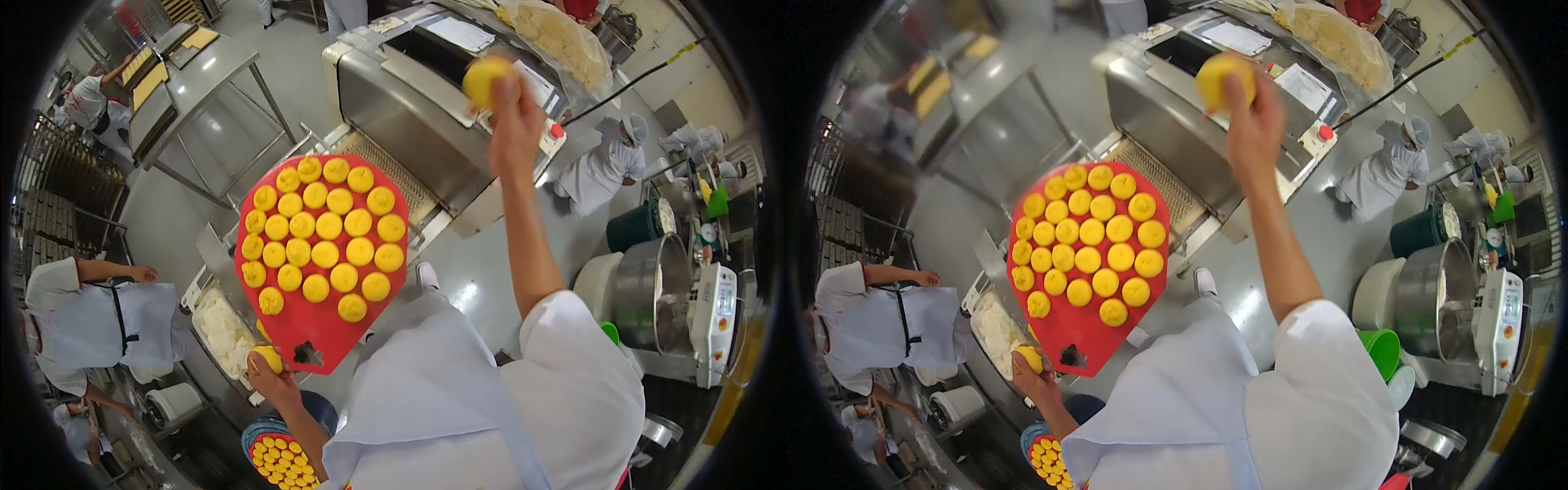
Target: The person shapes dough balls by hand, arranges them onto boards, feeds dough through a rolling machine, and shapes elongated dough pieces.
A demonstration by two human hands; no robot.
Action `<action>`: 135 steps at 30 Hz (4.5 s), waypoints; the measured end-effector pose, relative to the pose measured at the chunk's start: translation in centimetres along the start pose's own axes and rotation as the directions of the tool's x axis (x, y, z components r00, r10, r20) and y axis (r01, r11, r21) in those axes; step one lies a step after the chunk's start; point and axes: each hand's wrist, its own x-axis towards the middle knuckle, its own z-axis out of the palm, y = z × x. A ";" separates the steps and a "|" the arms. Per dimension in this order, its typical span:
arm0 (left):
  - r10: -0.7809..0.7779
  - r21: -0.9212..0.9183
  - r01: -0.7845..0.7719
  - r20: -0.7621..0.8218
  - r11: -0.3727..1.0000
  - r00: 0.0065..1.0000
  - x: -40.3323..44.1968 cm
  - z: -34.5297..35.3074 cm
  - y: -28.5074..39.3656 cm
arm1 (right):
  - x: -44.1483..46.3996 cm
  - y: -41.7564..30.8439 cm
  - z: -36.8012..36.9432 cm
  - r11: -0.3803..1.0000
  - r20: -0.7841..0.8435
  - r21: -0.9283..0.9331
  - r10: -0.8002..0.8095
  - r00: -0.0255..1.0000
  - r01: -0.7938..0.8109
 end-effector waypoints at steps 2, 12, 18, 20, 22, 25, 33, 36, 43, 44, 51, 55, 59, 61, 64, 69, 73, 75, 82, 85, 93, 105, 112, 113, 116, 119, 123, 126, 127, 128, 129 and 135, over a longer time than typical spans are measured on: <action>0.109 0.093 -0.111 0.025 0.989 0.994 -0.4 5.7 0.4 | 9.2 2.2 -1.5 0.857 -0.121 -0.383 -0.417 0.901 0.345; 0.141 0.129 -0.204 0.382 0.971 0.913 -2.8 34.3 1.9 | 1.6 6.6 -5.6 0.817 0.573 -0.577 0.393 0.719 0.014; 0.327 0.425 -0.378 0.192 0.822 0.926 2.1 29.4 0.1 | -1.5 5.8 -6.6 0.966 0.589 -0.216 0.246 0.770 -0.144; 0.486 0.776 -0.344 0.056 0.528 0.872 7.2 20.6 -2.6 | 1.6 3.0 -9.5 0.899 0.492 -0.100 0.417 0.765 -0.426; 0.589 0.960 -0.138 -0.034 0.244 0.807 9.3 12.6 -8.7 | 4.9 3.6 -12.7 0.941 0.429 -0.301 -0.012 0.903 0.155; 0.505 0.948 -0.043 -0.130 0.317 0.853 8.7 9.6 -10.4 | 11.3 0.6 -12.4 0.944 0.051 -0.157 -0.287 0.957 0.292; 0.287 0.888 -0.017 -0.130 0.459 0.949 13.0 1.8 -10.0 | 15.6 -0.2 -9.0 0.720 0.107 -0.505 -0.496 0.862 0.477; 0.306 0.795 -0.107 -0.102 0.597 0.947 9.0 7.5 -7.2 | 15.4 4.4 -8.7 0.542 0.270 -0.710 -0.381 0.884 0.450; 0.580 0.876 -0.440 0.257 0.198 0.773 10.4 2.4 -9.8 | 0.1 4.5 -5.8 0.807 0.227 -0.590 0.123 0.966 0.036; 0.413 0.800 -0.417 0.237 0.430 0.880 8.6 5.2 -7.4 | -3.8 4.3 -3.0 0.815 0.471 -0.552 0.129 0.873 0.177; -0.239 0.369 0.089 0.385 0.925 0.891 4.9 18.9 4.5 | -14.0 8.4 -1.6 0.955 0.732 -0.273 0.284 0.620 -0.114; 0.447 0.786 -0.585 0.458 0.200 0.769 18.4 9.9 0.2 | -16.3 8.3 -4.7 0.576 0.419 -0.233 0.787 0.454 -0.784; 0.067 0.750 -0.631 0.632 0.198 0.772 23.6 6.9 -0.3 | -16.1 7.1 -6.1 0.549 0.305 -0.212 0.823 0.480 -0.808; 0.076 0.749 -0.654 0.649 0.108 0.757 23.0 8.2 0.5 | -16.0 6.1 -6.6 0.589 0.235 -0.186 0.804 0.546 -0.786; 0.065 0.784 -0.620 0.618 0.032 0.784 22.9 8.4 0.6 | -15.5 5.9 -7.7 0.620 0.143 -0.116 0.783 0.605 -0.776; 0.267 0.507 -0.458 0.406 0.730 0.874 27.1 4.6 -1.3 | -14.4 3.7 -10.2 0.601 0.043 0.065 0.796 0.604 -0.796; 0.199 -0.383 -0.135 0.133 0.914 0.971 20.9 2.8 4.9 | -12.4 3.3 -11.8 0.551 0.023 0.439 0.783 0.622 -0.710; 0.192 -0.375 -0.126 0.143 0.918 0.971 16.8 4.1 5.7 | -10.1 2.7 -11.4 0.624 0.017 0.440 0.714 0.700 -0.646; 0.108 -0.061 -0.097 0.213 0.993 0.971 5.3 15.5 1.8 | 2.3 0.1 -10.7 0.983 0.001 -0.005 0.181 0.983 -0.181; -0.132 0.174 0.081 0.311 0.981 0.941 2.8 18.8 -0.7 | 9.8 -1.6 -11.8 0.974 -0.043 -0.185 -0.144 0.989 0.134; -0.076 0.207 0.010 0.309 0.978 0.948 0.2 31.8 -2.5 | 21.0 11.7 -8.3 0.356 0.364 -0.806 -0.331 0.871 0.472; 0.248 -0.309 -0.088 0.530 0.947 0.811 -0.6 46.0 2.7 | 11.1 3.1 -9.8 0.916 0.559 -0.245 -0.133 0.818 0.317; 0.180 0.182 -0.199 0.118 0.963 0.977 2.9 32.0 0.4 | 19.5 6.1 -11.5 0.812 0.067 -0.353 -0.473 0.879 0.464; 0.170 0.233 -0.184 0.081 0.955 0.982 3.2 29.7 -0.3 | 19.3 6.5 -11.2 0.797 0.078 -0.383 -0.477 0.876 0.468; 0.083 0.494 -0.122 0.101 0.861 0.991 3.4 24.7 -1.9 | 18.1 7.7 -10.5 0.775 0.162 -0.529 -0.306 0.938 0.344; 0.048 0.705 -0.192 0.219 0.683 0.975 3.4 22.4 -3.8 | 16.9 11.6 -11.7 0.516 0.315 -0.784 -0.148 0.937 0.345; 0.170 0.795 -0.536 0.508 0.285 0.844 1.6 22.0 -6.0 | 13.0 10.6 -13.6 0.542 0.129 -0.817 -0.159 0.979 0.196; 0.308 0.764 -0.608 0.537 0.218 0.785 1.1 20.5 -7.2 | 5.4 6.2 -10.7 0.750 0.201 -0.653 0.035 0.979 0.107; 0.297 0.777 -0.563 0.488 0.282 0.821 1.1 19.6 -6.8 | 2.2 5.5 -9.0 0.747 0.228 -0.663 0.131 0.965 0.055; 0.333 0.757 -0.577 0.482 0.307 0.810 1.3 18.8 -6.6 | -1.1 5.8 -7.1 0.809 0.342 -0.584 0.175 0.923 0.063; 0.284 0.763 -0.522 0.441 0.382 0.852 1.8 16.8 -6.2 | -4.4 6.3 -5.6 0.855 0.444 -0.515 0.201 0.873 0.065; 0.624 0.775 -0.592 0.353 0.223 0.697 14.5 12.8 -1.6 | -15.2 7.2 5.1 0.952 0.948 -0.268 0.234 0.215 0.149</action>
